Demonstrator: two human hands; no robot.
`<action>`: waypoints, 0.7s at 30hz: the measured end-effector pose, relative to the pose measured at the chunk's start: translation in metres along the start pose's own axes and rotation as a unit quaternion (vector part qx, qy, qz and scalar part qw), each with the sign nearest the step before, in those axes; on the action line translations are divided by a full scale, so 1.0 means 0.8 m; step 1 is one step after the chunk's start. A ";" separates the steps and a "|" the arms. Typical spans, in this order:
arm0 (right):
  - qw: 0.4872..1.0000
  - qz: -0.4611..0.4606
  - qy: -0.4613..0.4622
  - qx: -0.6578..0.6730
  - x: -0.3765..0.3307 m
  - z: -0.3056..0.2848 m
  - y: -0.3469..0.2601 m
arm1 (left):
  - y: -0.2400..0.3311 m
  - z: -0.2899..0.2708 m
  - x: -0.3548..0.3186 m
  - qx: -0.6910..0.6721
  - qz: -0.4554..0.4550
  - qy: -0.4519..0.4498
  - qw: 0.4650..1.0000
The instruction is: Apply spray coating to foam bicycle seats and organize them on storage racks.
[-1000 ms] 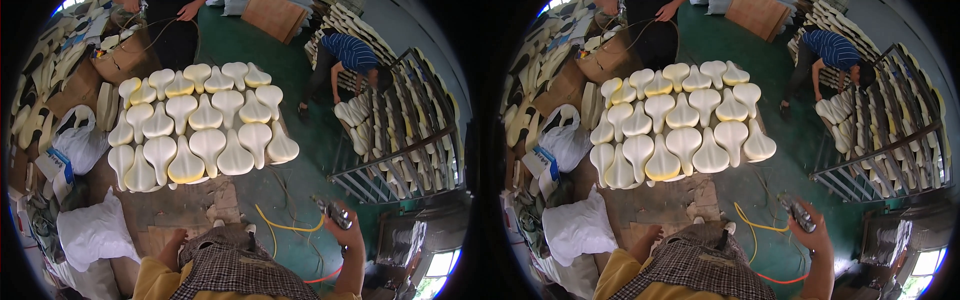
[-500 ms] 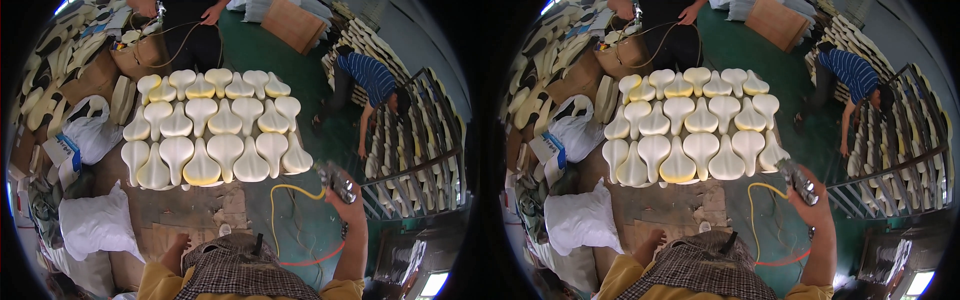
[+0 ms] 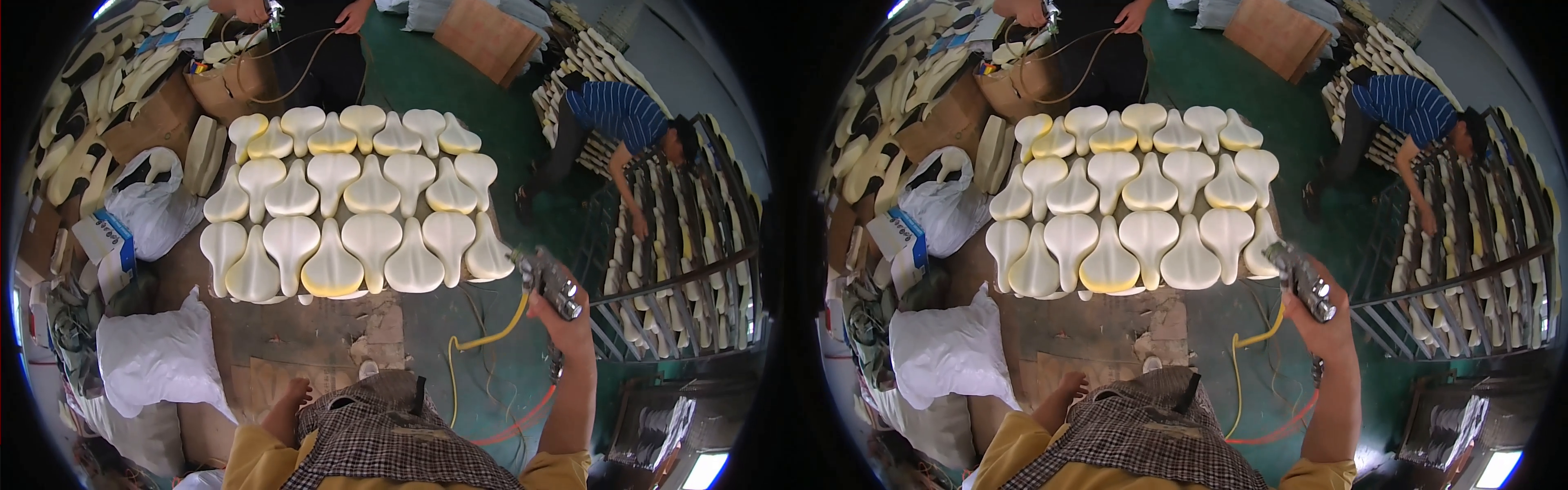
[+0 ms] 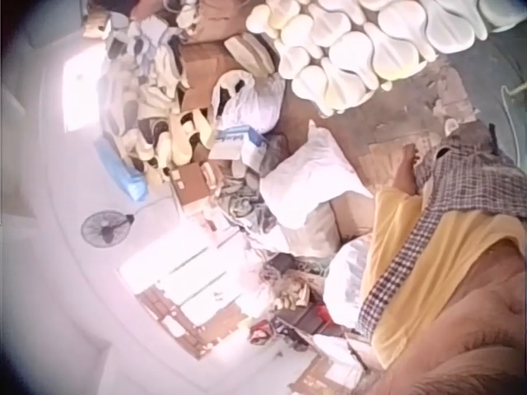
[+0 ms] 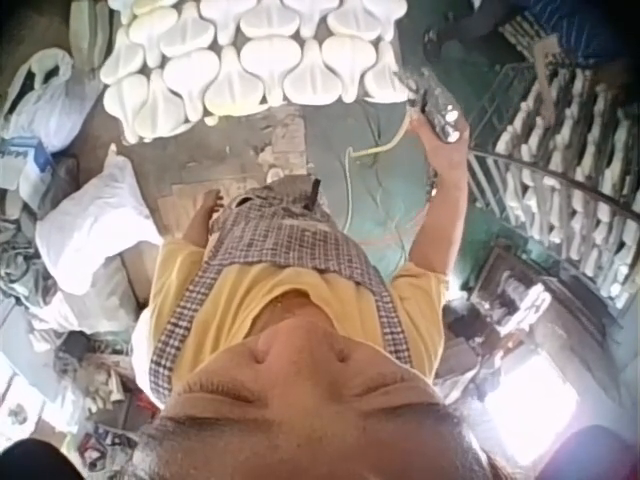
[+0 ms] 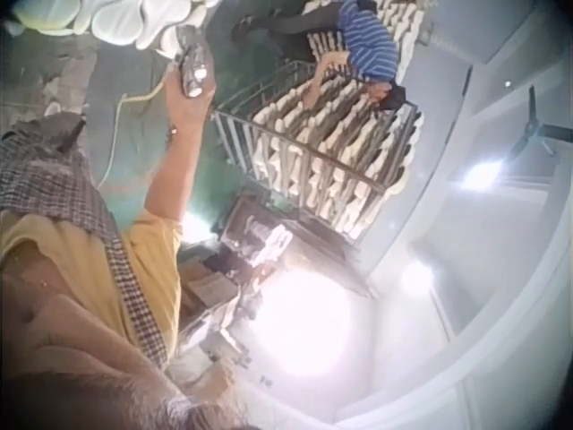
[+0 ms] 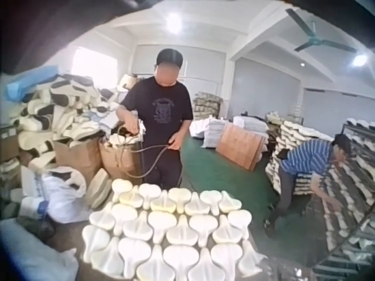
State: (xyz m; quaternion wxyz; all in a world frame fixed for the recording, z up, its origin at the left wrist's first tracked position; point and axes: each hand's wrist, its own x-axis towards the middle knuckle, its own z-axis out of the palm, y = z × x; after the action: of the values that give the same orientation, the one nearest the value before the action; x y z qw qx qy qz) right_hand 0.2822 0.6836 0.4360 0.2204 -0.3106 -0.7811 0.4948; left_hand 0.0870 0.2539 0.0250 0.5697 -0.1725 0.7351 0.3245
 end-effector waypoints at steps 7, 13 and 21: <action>0.997 0.065 -0.004 -0.048 -0.056 -0.005 0.006 | 0.004 -0.001 -0.014 0.008 0.003 -0.003 1.000; 0.989 0.043 -0.048 -0.130 -0.114 -0.001 -0.009 | -0.027 -0.008 0.002 0.018 0.000 -0.002 1.000; 0.993 0.072 -0.021 -0.090 -0.202 0.012 -0.018 | -0.063 -0.027 0.015 0.041 0.038 -0.012 0.998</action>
State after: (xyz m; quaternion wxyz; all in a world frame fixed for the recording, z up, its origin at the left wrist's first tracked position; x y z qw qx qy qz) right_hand 0.3869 0.5596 0.4395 0.1388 -0.3743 -0.8024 0.4435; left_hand 0.0988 0.2041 0.0026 0.5723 -0.1166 0.7470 0.3177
